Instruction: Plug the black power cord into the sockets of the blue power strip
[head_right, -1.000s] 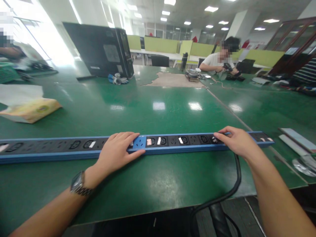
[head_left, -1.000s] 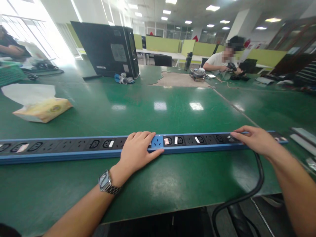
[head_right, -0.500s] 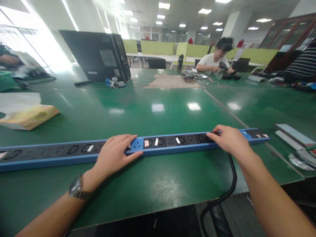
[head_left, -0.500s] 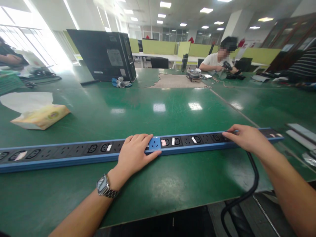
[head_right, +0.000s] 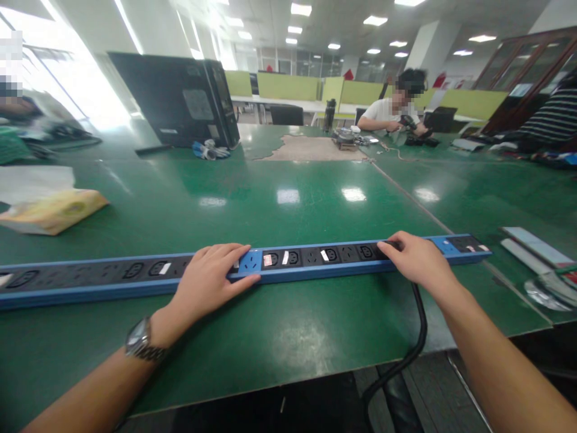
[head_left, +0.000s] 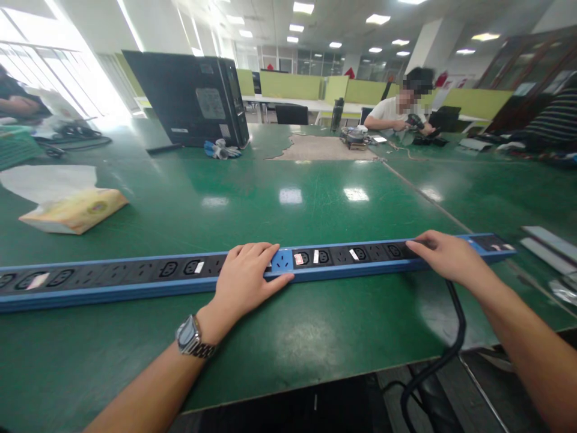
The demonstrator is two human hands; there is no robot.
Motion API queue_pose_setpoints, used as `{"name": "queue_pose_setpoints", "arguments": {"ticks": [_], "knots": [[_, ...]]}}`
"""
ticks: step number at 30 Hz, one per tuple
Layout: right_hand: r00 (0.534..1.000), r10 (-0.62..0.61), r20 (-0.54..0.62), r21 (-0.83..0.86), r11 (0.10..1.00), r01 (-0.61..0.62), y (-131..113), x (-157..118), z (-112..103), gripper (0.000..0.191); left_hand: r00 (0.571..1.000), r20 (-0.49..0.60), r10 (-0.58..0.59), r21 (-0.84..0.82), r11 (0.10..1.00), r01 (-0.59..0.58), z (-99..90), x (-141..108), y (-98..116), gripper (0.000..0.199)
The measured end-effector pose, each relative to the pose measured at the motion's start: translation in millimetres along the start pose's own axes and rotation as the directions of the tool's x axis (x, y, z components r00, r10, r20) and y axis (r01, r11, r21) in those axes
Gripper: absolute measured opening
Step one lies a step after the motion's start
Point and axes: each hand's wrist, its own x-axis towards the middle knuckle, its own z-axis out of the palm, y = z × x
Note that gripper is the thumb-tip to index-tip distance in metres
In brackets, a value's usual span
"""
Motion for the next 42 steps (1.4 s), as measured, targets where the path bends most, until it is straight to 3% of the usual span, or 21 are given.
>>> {"name": "queue_pose_setpoints", "arguments": {"ticks": [2, 5, 7, 11, 13, 15, 20, 24, 30, 36, 42], "knots": [[0.999, 0.035, -0.039, 0.042, 0.999, -0.034, -4, 2, -13, 0.041, 1.0, 0.003, -0.005, -0.003, 1.0, 0.005, 0.5, 0, 0, 0.06], [0.973, 0.134, -0.19, 0.138, 0.985, -0.108, -18, 2, -41, 0.039, 1.0, 0.003, -0.001, -0.003, 1.0, 0.001, 1.3, 0, -1, 0.061], [0.963, 0.183, -0.197, 0.277, 0.953, -0.124, -31, 0, -57, 0.039, 1.0, 0.0, -0.003, -0.001, 1.0, 0.003, 1.3, 0, 0, 0.061], [0.986, 0.105, 0.128, 0.541, 0.826, -0.158, -63, -1, -63, 0.039, 1.0, 0.003, -0.011, -0.001, 1.0, 0.011, 0.7, 0, 1, 0.06], [0.962, 0.017, 0.273, 0.572, 0.801, -0.177, -80, -3, -54, 0.04, 1.0, 0.007, -0.01, -0.004, 1.0, 0.01, 0.5, 0, 1, 0.061], [0.941, -0.039, 0.338, 0.565, 0.808, -0.169, -99, -5, -44, 0.039, 1.0, 0.008, -0.007, -0.006, 1.0, 0.007, 0.5, 0, 1, 0.062], [0.916, -0.133, 0.378, 0.364, 0.931, -0.015, -143, -6, -21, 0.034, 1.0, 0.009, -0.01, 0.001, 1.0, 0.01, 0.5, -1, 0, 0.061], [0.935, -0.136, 0.329, 0.087, 0.99, 0.113, -162, -1, -11, 0.034, 1.0, 0.002, -0.006, -0.007, 1.0, 0.006, 0.7, -1, 0, 0.061], [0.967, -0.097, 0.234, -0.208, 0.967, 0.147, -171, -8, -13, 0.039, 1.0, -0.002, -0.006, -0.022, 1.0, 0.006, 1.4, -1, 0, 0.062], [0.959, -0.13, 0.25, -0.316, 0.926, 0.208, -174, -14, -15, 0.043, 1.0, -0.006, -0.004, -0.022, 1.0, 0.004, 1.5, -1, 0, 0.062], [0.97, -0.078, 0.228, -0.347, 0.925, 0.156, -170, -11, -15, 0.046, 1.0, -0.011, 0.0, -0.019, 1.0, 0.0, 1.9, -1, 1, 0.061]]}}
